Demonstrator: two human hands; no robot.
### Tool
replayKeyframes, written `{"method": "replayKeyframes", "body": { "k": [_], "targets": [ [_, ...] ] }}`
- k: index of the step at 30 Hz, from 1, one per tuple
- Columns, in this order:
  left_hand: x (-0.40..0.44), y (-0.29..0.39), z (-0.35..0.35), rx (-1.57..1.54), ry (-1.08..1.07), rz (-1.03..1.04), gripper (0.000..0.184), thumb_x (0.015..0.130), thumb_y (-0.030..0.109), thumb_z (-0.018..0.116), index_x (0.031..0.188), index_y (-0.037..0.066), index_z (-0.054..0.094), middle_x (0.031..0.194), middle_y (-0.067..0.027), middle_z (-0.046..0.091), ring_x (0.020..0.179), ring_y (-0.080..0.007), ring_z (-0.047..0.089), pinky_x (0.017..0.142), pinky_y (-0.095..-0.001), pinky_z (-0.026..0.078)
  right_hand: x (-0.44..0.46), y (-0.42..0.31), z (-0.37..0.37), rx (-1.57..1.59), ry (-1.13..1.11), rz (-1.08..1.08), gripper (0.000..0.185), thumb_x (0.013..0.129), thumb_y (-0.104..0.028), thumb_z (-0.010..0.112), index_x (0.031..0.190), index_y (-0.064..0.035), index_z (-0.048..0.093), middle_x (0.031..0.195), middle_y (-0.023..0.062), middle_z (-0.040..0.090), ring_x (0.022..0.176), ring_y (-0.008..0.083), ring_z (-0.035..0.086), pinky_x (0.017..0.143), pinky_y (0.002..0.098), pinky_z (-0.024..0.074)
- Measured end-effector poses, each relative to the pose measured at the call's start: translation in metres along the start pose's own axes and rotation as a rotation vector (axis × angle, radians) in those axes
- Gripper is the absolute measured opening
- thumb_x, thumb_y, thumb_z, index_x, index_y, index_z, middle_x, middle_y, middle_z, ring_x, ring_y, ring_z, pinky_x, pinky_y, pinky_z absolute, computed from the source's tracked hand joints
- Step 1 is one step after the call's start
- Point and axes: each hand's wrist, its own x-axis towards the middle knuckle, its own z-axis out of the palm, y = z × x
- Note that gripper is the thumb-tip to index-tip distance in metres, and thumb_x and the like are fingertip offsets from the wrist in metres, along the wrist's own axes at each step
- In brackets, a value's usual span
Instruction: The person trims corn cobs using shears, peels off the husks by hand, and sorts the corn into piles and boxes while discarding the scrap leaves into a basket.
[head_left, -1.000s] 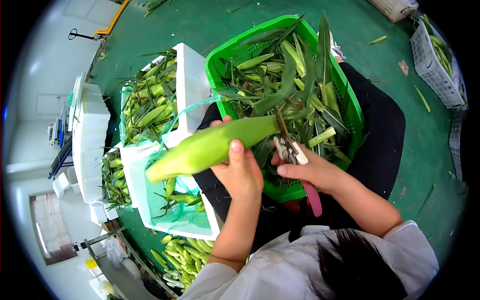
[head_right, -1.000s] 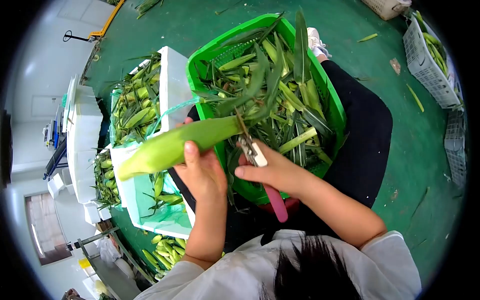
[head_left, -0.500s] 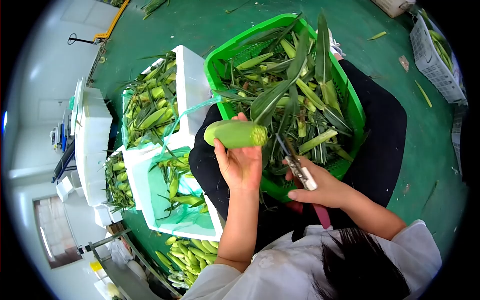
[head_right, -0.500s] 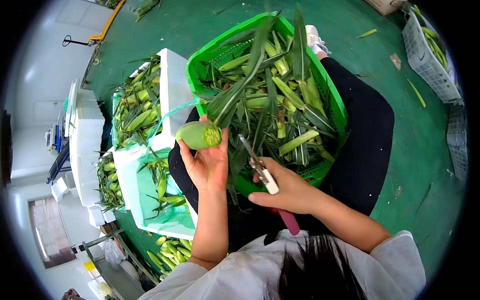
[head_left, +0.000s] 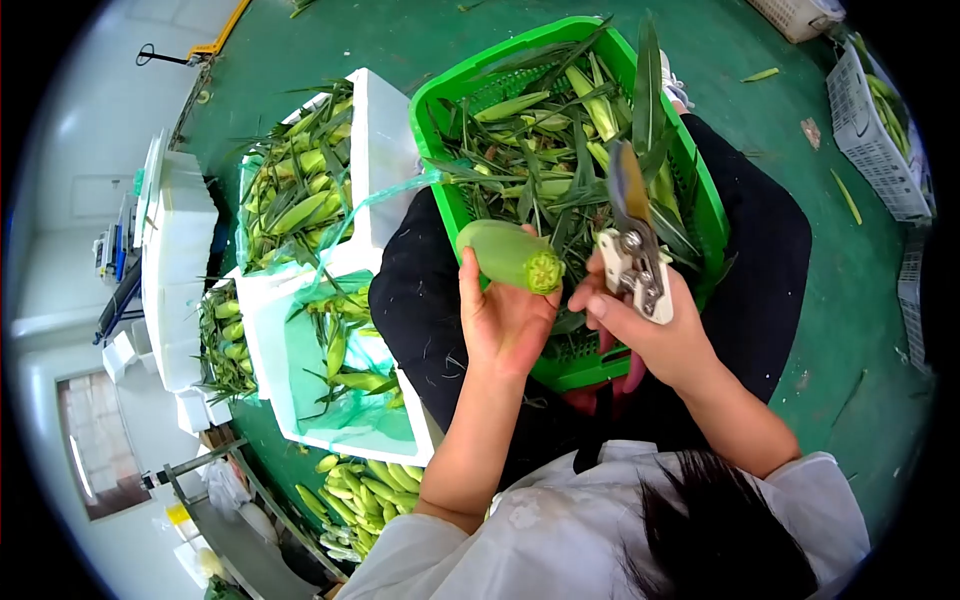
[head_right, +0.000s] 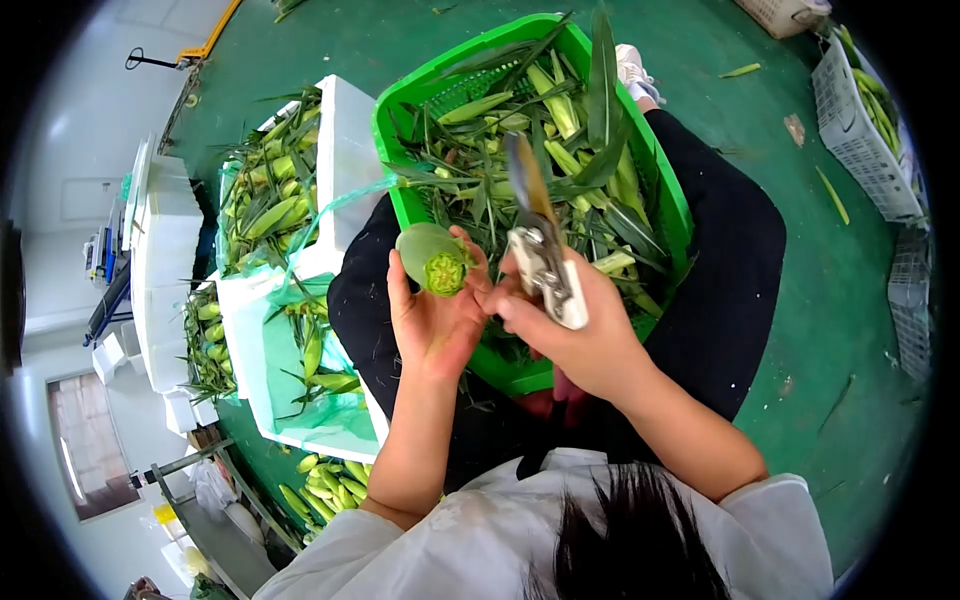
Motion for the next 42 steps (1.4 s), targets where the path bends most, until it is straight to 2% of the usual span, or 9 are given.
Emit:
{"method": "replayKeyframes", "body": {
  "k": [3,10,12,14,20,23,27,30,42],
  "targets": [
    [-0.002,0.0,-0.006,0.131,-0.246,-0.133,0.059,0.095,0.054,0.052,0.13,0.006,0.048,0.121,-0.0102,0.058,0.11,-0.0283,0.057,0.084,-0.0437,0.048,0.006,-0.009,0.01,0.016,-0.07,0.084,0.026,0.092,-0.011,0.065,0.113,-0.001,0.055,0.08,0.0009,0.06,0.065,0.0054,0.056,0.05,0.0203,0.0434],
    [-0.016,-0.015,-0.004,0.345,0.102,0.14,0.068,0.093,0.065,0.045,0.123,0.005,0.052,0.11,-0.0167,0.062,0.097,-0.0295,0.059,0.069,-0.0462,0.048,0.015,0.012,0.012,0.098,-0.025,0.02,0.025,0.092,-0.002,0.052,0.116,-0.001,0.054,0.078,0.0028,0.059,0.066,0.0078,0.056,0.052,0.0206,0.0451],
    [-0.018,-0.003,-0.034,0.486,0.127,-0.257,0.066,0.094,0.065,0.044,0.086,0.002,0.063,0.08,-0.0123,0.064,0.078,-0.026,0.062,0.066,-0.0397,0.048,0.013,0.017,0.016,0.089,0.068,-0.056,0.025,0.091,-0.001,0.052,0.116,-0.0026,0.053,0.087,0.0014,0.058,0.067,0.0068,0.055,0.058,0.0207,0.0462],
    [-0.035,0.001,-0.026,1.526,0.209,0.071,0.059,0.099,0.053,0.046,0.077,0.001,0.062,0.069,-0.0079,0.06,0.062,-0.018,0.059,0.057,-0.0304,0.046,0.006,0.003,0.022,-0.102,0.104,-0.039,0.026,0.089,0.001,0.052,0.115,-0.0038,0.053,0.089,-0.0003,0.056,0.068,0.0049,0.053,0.061,0.0202,0.0448],
    [-0.064,-0.004,0.033,1.942,0.209,0.685,0.032,0.093,0.025,0.063,0.076,0.0,0.054,0.059,-0.0129,0.046,0.051,-0.0172,0.052,0.048,-0.0348,0.041,0.001,0.021,0.039,-0.573,0.008,-0.393,0.029,0.084,0.004,0.056,0.112,-0.0032,0.053,0.086,-0.0014,0.054,0.071,0.0055,0.048,0.064,0.0221,0.0429],
    [-0.065,0.002,0.026,1.927,0.042,0.82,0.036,0.1,0.022,0.053,0.071,0.002,0.048,0.058,-0.0021,0.049,0.05,-0.0156,0.045,0.05,-0.0289,0.039,0.002,0.021,0.038,-0.351,0.006,-0.187,0.031,0.085,0.005,0.056,0.115,-0.0023,0.052,0.084,-0.0001,0.054,0.065,0.0068,0.048,0.061,0.0224,0.0435],
    [-0.055,0.018,0.001,0.783,-0.241,0.313,0.039,0.105,0.035,0.041,0.08,0.007,0.052,0.06,-0.0026,0.05,0.05,-0.0171,0.053,0.058,-0.0303,0.048,0.001,0.005,0.027,0.289,-0.054,-0.015,0.032,0.088,-0.008,0.058,0.118,-0.0004,0.05,0.078,0.0044,0.054,0.059,0.0111,0.051,0.058,0.0286,0.0523],
    [-0.058,0.007,0.013,0.493,-0.253,0.236,0.045,0.104,0.041,0.041,0.068,0.013,0.044,0.05,-0.0007,0.042,0.041,-0.0163,0.047,0.054,-0.0327,0.049,0.001,-0.009,0.019,0.537,-0.093,0.091,0.035,0.09,-0.011,0.055,0.122,-0.0004,0.045,0.071,0.003,0.052,0.056,0.0113,0.05,0.061,0.0325,0.0547],
    [-0.08,0.018,-0.008,0.06,-0.285,0.193,0.04,0.104,0.04,0.036,0.072,0.018,0.046,0.048,0.0086,0.043,0.036,-0.0093,0.044,0.051,-0.0313,0.047,0.014,-0.009,0.049,0.801,-0.128,0.293,0.028,0.09,-0.01,0.05,0.118,-0.0036,0.048,0.065,-0.0022,0.049,0.054,0.01,0.048,0.056,0.0274,0.0479]
  ]
}}
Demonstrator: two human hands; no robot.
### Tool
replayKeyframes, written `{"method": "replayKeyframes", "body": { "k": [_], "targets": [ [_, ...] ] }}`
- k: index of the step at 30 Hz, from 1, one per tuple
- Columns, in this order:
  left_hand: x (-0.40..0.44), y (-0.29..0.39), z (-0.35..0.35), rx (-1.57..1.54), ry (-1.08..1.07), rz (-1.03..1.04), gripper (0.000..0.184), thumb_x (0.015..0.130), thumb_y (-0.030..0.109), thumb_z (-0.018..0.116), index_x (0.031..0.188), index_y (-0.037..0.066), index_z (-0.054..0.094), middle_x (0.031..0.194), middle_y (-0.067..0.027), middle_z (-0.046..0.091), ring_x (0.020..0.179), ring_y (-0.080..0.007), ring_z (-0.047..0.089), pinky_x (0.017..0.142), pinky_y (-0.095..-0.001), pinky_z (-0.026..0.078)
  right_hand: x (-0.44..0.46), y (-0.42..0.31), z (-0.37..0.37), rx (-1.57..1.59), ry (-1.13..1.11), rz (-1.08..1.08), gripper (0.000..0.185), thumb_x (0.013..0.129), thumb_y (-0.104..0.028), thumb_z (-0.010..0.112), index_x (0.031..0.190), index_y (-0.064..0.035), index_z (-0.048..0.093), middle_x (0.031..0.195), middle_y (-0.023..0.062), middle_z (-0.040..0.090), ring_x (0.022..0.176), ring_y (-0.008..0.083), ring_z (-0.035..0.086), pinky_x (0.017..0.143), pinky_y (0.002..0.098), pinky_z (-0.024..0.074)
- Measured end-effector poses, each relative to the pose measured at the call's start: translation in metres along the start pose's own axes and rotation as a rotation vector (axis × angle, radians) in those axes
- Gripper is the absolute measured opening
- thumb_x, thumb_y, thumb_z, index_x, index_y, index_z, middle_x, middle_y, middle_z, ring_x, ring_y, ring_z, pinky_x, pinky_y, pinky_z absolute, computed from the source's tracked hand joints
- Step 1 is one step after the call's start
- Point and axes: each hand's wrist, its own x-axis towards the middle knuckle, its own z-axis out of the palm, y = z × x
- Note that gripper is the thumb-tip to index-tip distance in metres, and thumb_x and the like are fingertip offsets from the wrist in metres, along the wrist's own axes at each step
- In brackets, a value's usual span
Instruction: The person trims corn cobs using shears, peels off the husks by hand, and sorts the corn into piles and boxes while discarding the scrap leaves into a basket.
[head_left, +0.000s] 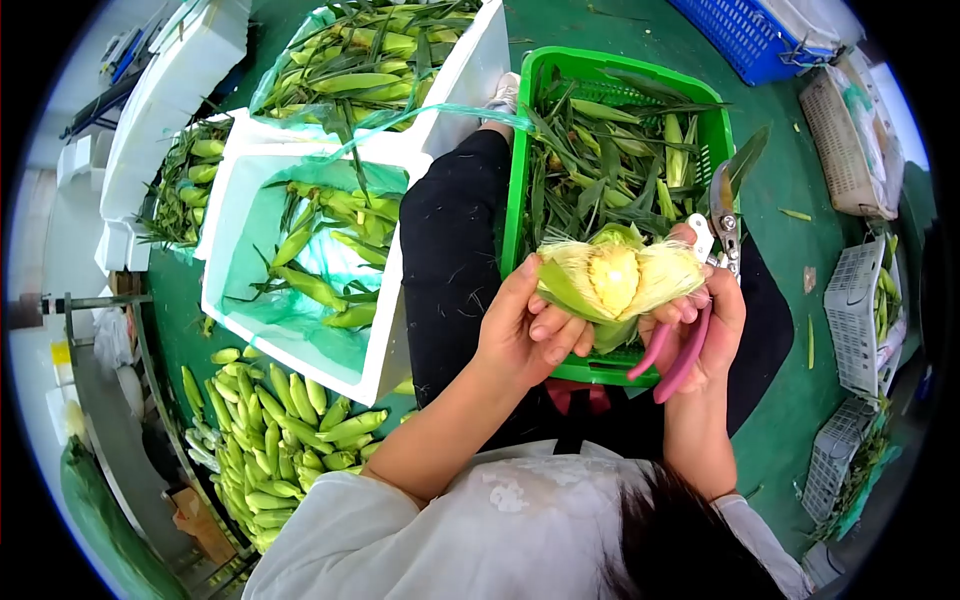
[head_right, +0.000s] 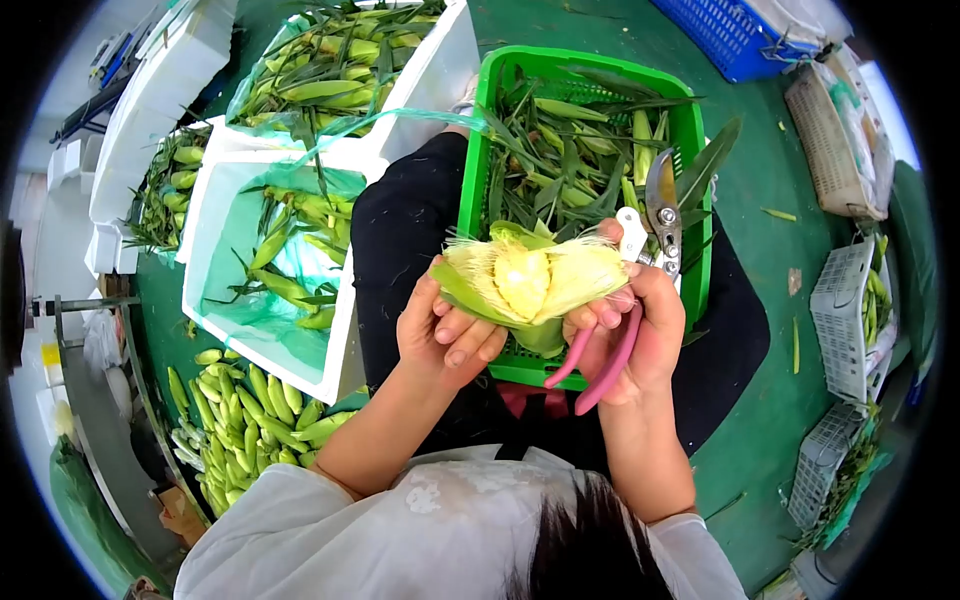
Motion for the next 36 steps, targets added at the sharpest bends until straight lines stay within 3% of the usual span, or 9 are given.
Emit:
{"method": "replayKeyframes", "body": {
  "k": [4,13,17,20,22,25,28,32,36],
  "targets": [
    [0.0,-0.003,-0.007,-0.294,-0.077,0.023,0.039,0.105,0.038,0.036,0.073,0.017,0.046,0.05,0.0059,0.043,0.04,-0.013,0.046,0.055,-0.0338,0.05,0.001,0.001,0.001,0.178,0.022,0.032,0.028,0.089,-0.009,0.052,0.116,-0.0041,0.05,0.065,-0.0024,0.05,0.053,0.0101,0.046,0.055,0.0258,0.0443],
    [-0.012,-0.005,-0.02,-0.249,-0.046,0.036,0.042,0.105,0.038,0.037,0.069,0.018,0.045,0.048,0.0056,0.044,0.04,-0.0129,0.047,0.053,-0.0337,0.048,-0.011,-0.001,0.002,0.111,-0.113,-0.178,0.03,0.09,-0.005,0.052,0.119,-0.0042,0.044,0.063,-0.0024,0.047,0.054,0.0083,0.046,0.052,0.0251,0.0444],
    [-0.009,-0.006,-0.028,-0.193,0.048,0.019,0.039,0.104,0.037,0.041,0.07,0.017,0.044,0.049,0.0039,0.044,0.041,-0.0141,0.049,0.055,-0.035,0.05,-0.009,-0.008,-0.009,-0.005,-0.142,-0.164,0.032,0.091,-0.011,0.053,0.12,-0.0078,0.042,0.061,-0.0026,0.047,0.054,0.0101,0.049,0.056,0.0284,0.0464],
    [-0.001,-0.004,-0.028,0.249,0.177,0.073,0.037,0.103,0.036,0.043,0.073,0.014,0.049,0.05,0.0019,0.044,0.045,-0.0163,0.052,0.059,-0.0349,0.051,-0.015,-0.01,-0.008,-0.208,-0.097,-0.188,0.032,0.091,-0.008,0.053,0.121,-0.0057,0.042,0.063,-0.0028,0.047,0.054,0.0085,0.048,0.053,0.0259,0.0445],
    [0.008,-0.006,-0.03,0.681,0.394,0.21,0.038,0.101,0.039,0.046,0.105,0.004,0.058,0.089,-0.0055,0.064,0.086,-0.0206,0.066,0.077,-0.0343,0.053,-0.016,-0.012,-0.014,-0.302,-0.057,-0.197,0.034,0.091,-0.01,0.053,0.123,-0.0055,0.042,0.064,-0.0029,0.047,0.055,0.0086,0.048,0.056,0.0272,0.0447],
    [0.016,-0.015,-0.03,0.512,0.219,0.303,0.046,0.101,0.038,0.044,0.135,0.007,0.042,0.123,-0.0122,0.058,0.107,-0.0213,0.06,0.09,-0.035,0.05,-0.015,-0.011,-0.023,-0.358,0.003,-0.227,0.036,0.091,-0.01,0.053,0.124,-0.0056,0.042,0.065,-0.0028,0.046,0.057,0.0088,0.047,0.058,0.0281,0.0452],
    [0.024,-0.032,-0.006,0.813,0.273,0.42,0.045,0.1,0.03,0.051,0.137,0.007,0.04,0.124,-0.013,0.057,0.108,-0.0205,0.059,0.097,-0.0343,0.047,-0.014,-0.003,-0.03,-0.423,0.023,-0.243,0.035,0.088,-0.013,0.059,0.12,-0.0035,0.045,0.068,0.0007,0.048,0.059,0.0109,0.049,0.059,0.0316,0.0489],
    [0.037,-0.033,0.001,0.831,0.338,0.425,0.046,0.09,0.008,0.067,0.13,0.003,0.045,0.107,-0.0059,0.06,0.096,-0.0106,0.057,0.085,-0.0262,0.048,-0.014,-0.002,-0.034,-0.377,0.04,-0.211,0.035,0.089,-0.013,0.059,0.12,-0.0025,0.046,0.069,0.0011,0.05,0.061,0.0112,0.05,0.061,0.032,0.0494],
    [0.037,-0.026,-0.025,0.956,0.288,0.259,0.018,0.095,0.009,0.061,0.111,0.002,0.054,0.105,-0.0056,0.063,0.093,-0.0079,0.058,0.081,-0.0235,0.047,-0.017,-0.003,-0.035,-0.405,0.113,-0.237,0.036,0.091,-0.012,0.056,0.123,-0.0049,0.042,0.066,-0.0025,0.046,0.057,0.0086,0.047,0.059,0.0281,0.0449]
  ]
}}
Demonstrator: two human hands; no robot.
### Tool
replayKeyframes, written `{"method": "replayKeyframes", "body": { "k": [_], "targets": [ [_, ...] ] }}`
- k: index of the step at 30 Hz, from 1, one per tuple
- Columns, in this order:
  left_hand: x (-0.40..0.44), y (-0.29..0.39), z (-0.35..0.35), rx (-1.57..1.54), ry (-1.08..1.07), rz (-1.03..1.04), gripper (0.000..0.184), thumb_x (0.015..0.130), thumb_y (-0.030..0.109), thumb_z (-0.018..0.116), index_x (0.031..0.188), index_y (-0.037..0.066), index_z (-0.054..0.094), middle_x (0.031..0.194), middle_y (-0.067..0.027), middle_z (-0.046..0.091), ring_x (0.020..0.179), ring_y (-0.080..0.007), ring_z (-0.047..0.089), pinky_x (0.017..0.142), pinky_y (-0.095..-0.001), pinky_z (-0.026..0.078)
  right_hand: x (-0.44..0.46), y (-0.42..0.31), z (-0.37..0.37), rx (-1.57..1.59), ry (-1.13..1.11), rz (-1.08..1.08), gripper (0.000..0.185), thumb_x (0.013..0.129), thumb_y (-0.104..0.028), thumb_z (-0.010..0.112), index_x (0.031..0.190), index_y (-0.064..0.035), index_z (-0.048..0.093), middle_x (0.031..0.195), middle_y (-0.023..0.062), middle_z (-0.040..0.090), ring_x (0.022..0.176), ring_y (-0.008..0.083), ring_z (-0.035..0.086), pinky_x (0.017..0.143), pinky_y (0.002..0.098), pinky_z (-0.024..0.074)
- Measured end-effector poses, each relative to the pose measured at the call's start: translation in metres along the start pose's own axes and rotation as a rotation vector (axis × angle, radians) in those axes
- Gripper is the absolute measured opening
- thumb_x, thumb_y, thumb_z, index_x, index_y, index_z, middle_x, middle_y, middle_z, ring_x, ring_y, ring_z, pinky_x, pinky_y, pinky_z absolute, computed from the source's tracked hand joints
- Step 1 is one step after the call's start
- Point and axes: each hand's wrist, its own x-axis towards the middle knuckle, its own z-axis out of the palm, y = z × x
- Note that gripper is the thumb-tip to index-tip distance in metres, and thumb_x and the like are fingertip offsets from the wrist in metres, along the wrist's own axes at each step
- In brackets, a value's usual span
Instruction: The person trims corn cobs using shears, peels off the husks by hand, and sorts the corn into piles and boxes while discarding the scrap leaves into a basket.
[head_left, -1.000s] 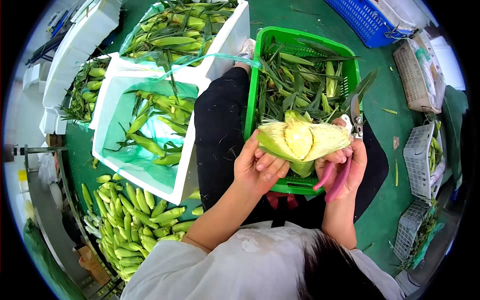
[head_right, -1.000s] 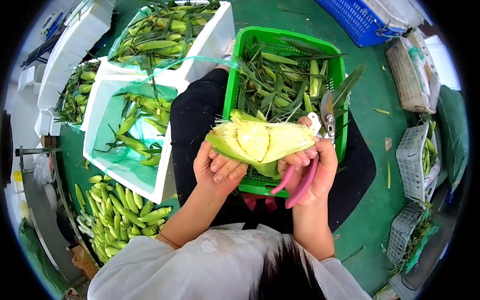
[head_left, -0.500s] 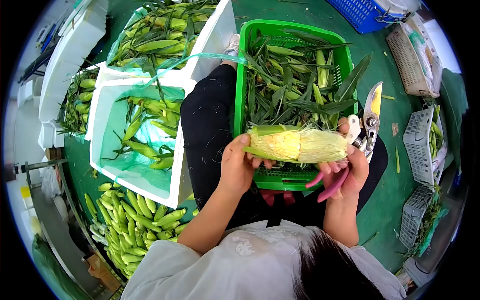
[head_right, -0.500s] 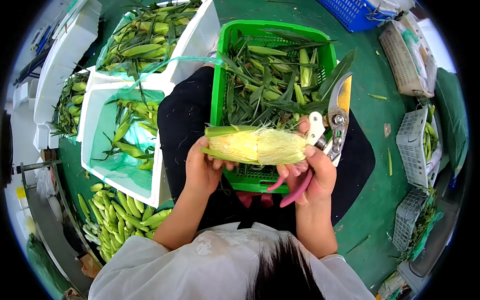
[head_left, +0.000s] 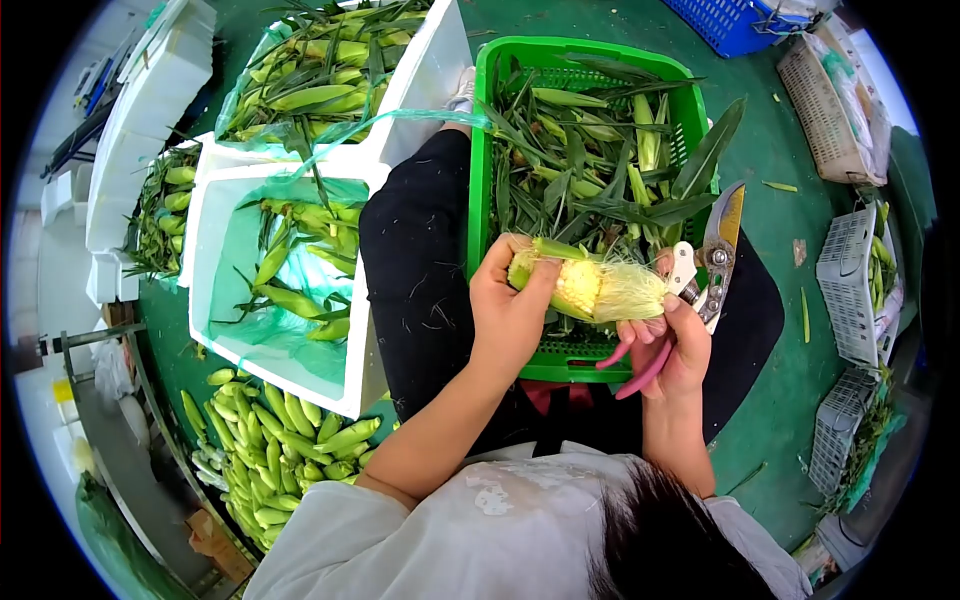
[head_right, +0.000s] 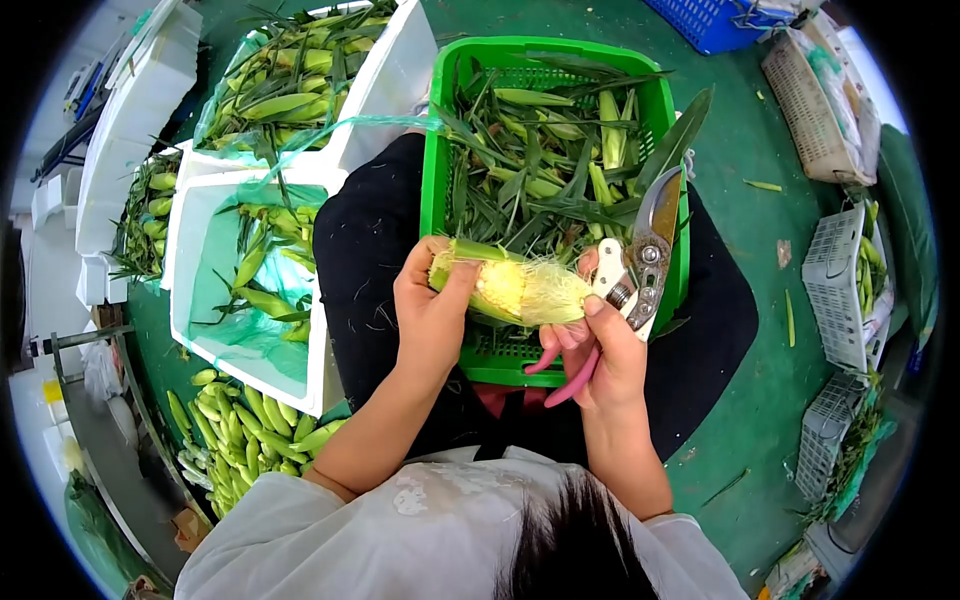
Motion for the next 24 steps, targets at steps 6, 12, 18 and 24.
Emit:
{"method": "replayKeyframes", "body": {
  "k": [6,12,18,24],
  "targets": [
    [0.009,-0.014,0.01,-0.244,0.243,-0.136,0.021,0.099,0.015,0.054,0.116,0.004,0.056,0.093,-0.0009,0.056,0.081,-0.0088,0.056,0.076,-0.0236,0.048,0.004,0.004,-0.014,0.057,-0.069,0.005,0.035,0.091,-0.012,0.054,0.122,-0.0054,0.039,0.065,-0.0031,0.046,0.057,0.008,0.047,0.059,0.0274,0.0442],
    [0.012,-0.05,-0.033,-0.809,-0.126,-0.955,0.065,0.097,0.063,0.032,0.119,0.008,0.06,0.106,-0.0123,0.066,0.085,-0.024,0.066,0.068,-0.0396,0.056,0.01,-0.002,-0.036,0.123,-0.146,0.028,0.035,0.086,-0.014,0.062,0.114,-0.0026,0.043,0.063,0.0002,0.046,0.055,0.0113,0.05,0.055,0.0303,0.0485],
    [-0.029,-0.024,-0.028,-0.692,-0.51,-0.973,0.064,0.092,0.06,0.048,0.124,0.006,0.06,0.116,-0.0132,0.066,0.102,-0.0254,0.065,0.085,-0.0375,0.054,-0.013,0.011,-0.01,-0.938,-0.458,-0.13,0.033,0.072,-0.015,0.074,0.096,-0.0028,0.055,0.07,0.007,0.058,0.058,0.0204,0.059,0.057,0.0325,0.0489],
    [-0.073,0.06,-0.065,-0.881,0.143,-0.27,0.057,0.091,0.057,0.059,0.113,0.004,0.059,0.105,-0.0084,0.064,0.096,-0.0214,0.064,0.087,-0.0338,0.052,-0.028,0.096,0.084,-1.407,-0.784,-0.701,0.039,0.072,-0.005,0.069,0.108,-0.0005,0.056,0.089,0.0161,0.061,0.075,0.0348,0.062,0.066,0.0385,0.0493]
  ]
}}
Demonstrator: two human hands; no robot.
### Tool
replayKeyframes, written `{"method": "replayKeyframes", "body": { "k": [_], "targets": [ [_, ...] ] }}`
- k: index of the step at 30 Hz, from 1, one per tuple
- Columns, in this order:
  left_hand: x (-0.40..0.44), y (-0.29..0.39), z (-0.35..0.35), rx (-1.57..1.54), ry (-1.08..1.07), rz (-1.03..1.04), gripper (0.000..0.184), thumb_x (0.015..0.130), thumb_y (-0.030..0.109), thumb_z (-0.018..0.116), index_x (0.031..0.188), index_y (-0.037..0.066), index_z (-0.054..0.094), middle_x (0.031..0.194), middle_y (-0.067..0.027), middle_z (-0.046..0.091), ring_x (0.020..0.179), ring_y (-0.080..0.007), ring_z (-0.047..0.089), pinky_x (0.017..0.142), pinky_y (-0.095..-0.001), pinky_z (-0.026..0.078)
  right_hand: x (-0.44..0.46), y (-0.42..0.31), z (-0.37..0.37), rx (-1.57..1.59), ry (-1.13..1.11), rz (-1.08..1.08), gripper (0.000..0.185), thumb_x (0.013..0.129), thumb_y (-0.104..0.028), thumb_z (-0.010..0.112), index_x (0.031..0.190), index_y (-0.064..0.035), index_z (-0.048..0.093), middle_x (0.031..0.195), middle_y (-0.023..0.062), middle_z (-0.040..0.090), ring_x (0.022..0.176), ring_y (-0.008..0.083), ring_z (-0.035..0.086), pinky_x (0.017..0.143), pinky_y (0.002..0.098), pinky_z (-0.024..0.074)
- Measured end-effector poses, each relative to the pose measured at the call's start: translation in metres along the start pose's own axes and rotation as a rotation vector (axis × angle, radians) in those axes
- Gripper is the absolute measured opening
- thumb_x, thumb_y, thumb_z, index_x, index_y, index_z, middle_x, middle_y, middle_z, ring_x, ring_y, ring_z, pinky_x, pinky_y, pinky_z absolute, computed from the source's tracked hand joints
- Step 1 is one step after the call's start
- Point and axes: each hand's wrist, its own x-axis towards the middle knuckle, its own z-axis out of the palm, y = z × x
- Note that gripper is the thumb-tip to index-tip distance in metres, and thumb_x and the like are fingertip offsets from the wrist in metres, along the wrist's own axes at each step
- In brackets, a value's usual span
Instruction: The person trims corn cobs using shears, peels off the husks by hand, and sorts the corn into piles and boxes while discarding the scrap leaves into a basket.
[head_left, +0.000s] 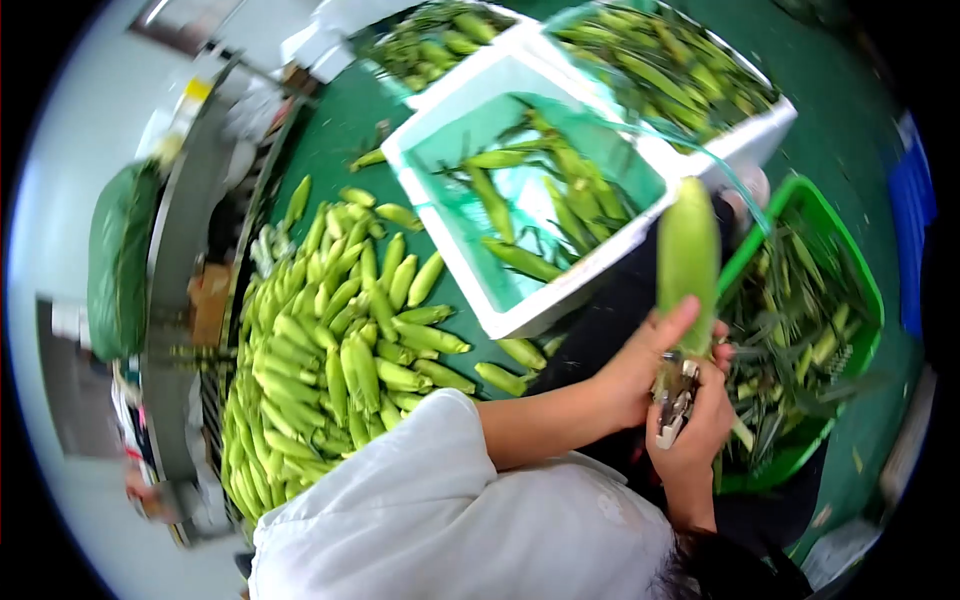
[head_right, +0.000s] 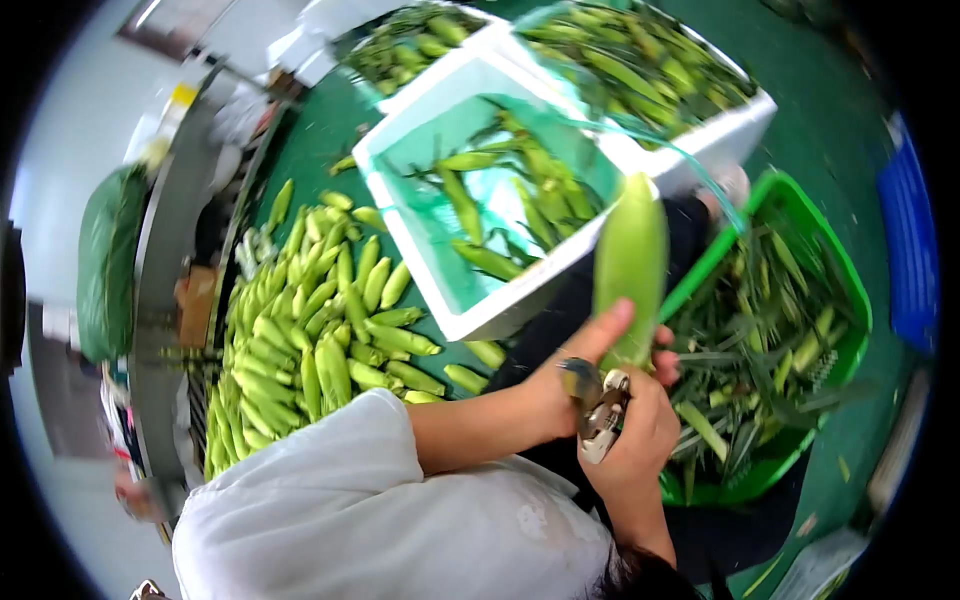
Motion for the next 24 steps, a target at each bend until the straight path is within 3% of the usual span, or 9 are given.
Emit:
{"method": "replayKeyframes", "body": {
  "k": [6,8,11,14,16,18,20,22,24],
  "targets": [
    [-0.149,0.183,-0.195,0.186,1.004,0.834,0.066,0.085,0.066,0.061,0.107,0.004,0.059,0.077,-0.0047,0.058,0.061,-0.0162,0.053,0.055,-0.0286,0.043,-0.004,-0.012,0.037,0.566,-0.218,0.193,0.055,0.083,0.003,0.056,0.136,0.0009,0.041,0.091,0.0036,0.046,0.079,0.0119,0.043,0.073,0.0233,0.0408],
    [-0.241,0.235,-0.344,0.509,1.833,0.811,0.067,0.086,0.06,0.063,0.114,0.0,0.058,0.091,-0.0119,0.063,0.076,-0.023,0.059,0.071,-0.0361,0.051,-0.023,0.02,0.033,0.614,-0.239,0.415,0.056,0.085,0.0,0.058,0.138,-0.0002,0.04,0.093,0.0026,0.048,0.08,0.0098,0.045,0.068,0.0219,0.0401],
    [-0.362,0.264,-0.406,0.398,1.85,1.377,0.046,0.09,0.015,0.062,0.129,-0.002,0.045,0.11,-0.0157,0.06,0.087,-0.025,0.06,0.079,-0.0382,0.051,-0.043,0.05,0.017,0.678,-0.205,0.836,0.052,0.089,-0.006,0.061,0.138,-0.0044,0.043,0.095,0.0046,0.056,0.082,0.013,0.054,0.07,0.0255,0.0464],
    [-0.322,0.293,-0.385,0.155,1.738,1.872,0.04,0.089,0.008,0.059,0.127,0.004,0.047,0.096,-0.0074,0.061,0.077,-0.0177,0.056,0.074,-0.0323,0.049,-0.072,0.072,-0.009,0.843,-0.158,1.148,0.047,0.091,-0.013,0.062,0.134,-0.0056,0.045,0.097,0.0084,0.06,0.087,0.0189,0.059,0.075,0.0286,0.0499],
    [-0.237,0.297,-0.35,0.903,1.528,1.408,0.04,0.087,0.009,0.061,0.126,0.006,0.051,0.091,-0.0045,0.062,0.074,-0.0161,0.056,0.073,-0.0303,0.049,-0.087,0.078,-0.008,1.027,-0.084,1.34,0.045,0.092,-0.017,0.063,0.132,-0.0058,0.046,0.098,0.0101,0.061,0.089,0.0217,0.06,0.077,0.031,0.0509],
    [-0.118,0.294,-0.271,1.212,0.858,1.094,0.025,0.085,0.015,0.065,0.109,0.005,0.066,0.093,-0.0056,0.067,0.081,-0.0138,0.061,0.072,-0.029,0.05,-0.112,0.086,-0.01,1.221,0.002,1.527,0.043,0.093,-0.02,0.063,0.13,-0.006,0.048,0.099,0.0119,0.062,0.091,0.0246,0.062,0.079,0.0334,0.0519],
    [-0.002,0.275,-0.269,1.702,0.496,0.629,0.023,0.084,0.018,0.062,0.1,0.004,0.068,0.094,-0.0151,0.069,0.084,-0.0295,0.066,0.075,-0.0395,0.052,-0.163,0.111,-0.02,1.231,-0.195,1.518,0.05,0.095,-0.036,0.056,0.136,-0.01,0.045,0.115,0.0122,0.059,0.118,0.0328,0.05,0.106,0.0517,0.0366],
    [0.094,0.235,-0.3,2.24,0.164,0.173,0.02,0.08,0.019,0.059,0.086,0.004,0.071,0.089,-0.0194,0.069,0.084,-0.0391,0.065,0.073,-0.0459,0.052,-0.178,0.11,-0.023,1.246,-0.195,1.576,0.049,0.093,-0.032,0.057,0.135,-0.0093,0.045,0.115,0.0123,0.059,0.117,0.0324,0.051,0.105,0.0509,0.0376],
    [0.15,0.195,-0.384,2.65,-0.095,-0.299,0.018,0.084,0.018,0.058,0.092,0.01,0.073,0.095,-0.0142,0.07,0.09,-0.0343,0.068,0.076,-0.0461,0.054,-0.182,0.107,-0.025,1.249,-0.106,1.612,0.049,0.091,-0.028,0.058,0.134,-0.0086,0.045,0.115,0.0123,0.058,0.116,0.032,0.052,0.105,0.05,0.0385]
  ]
}}
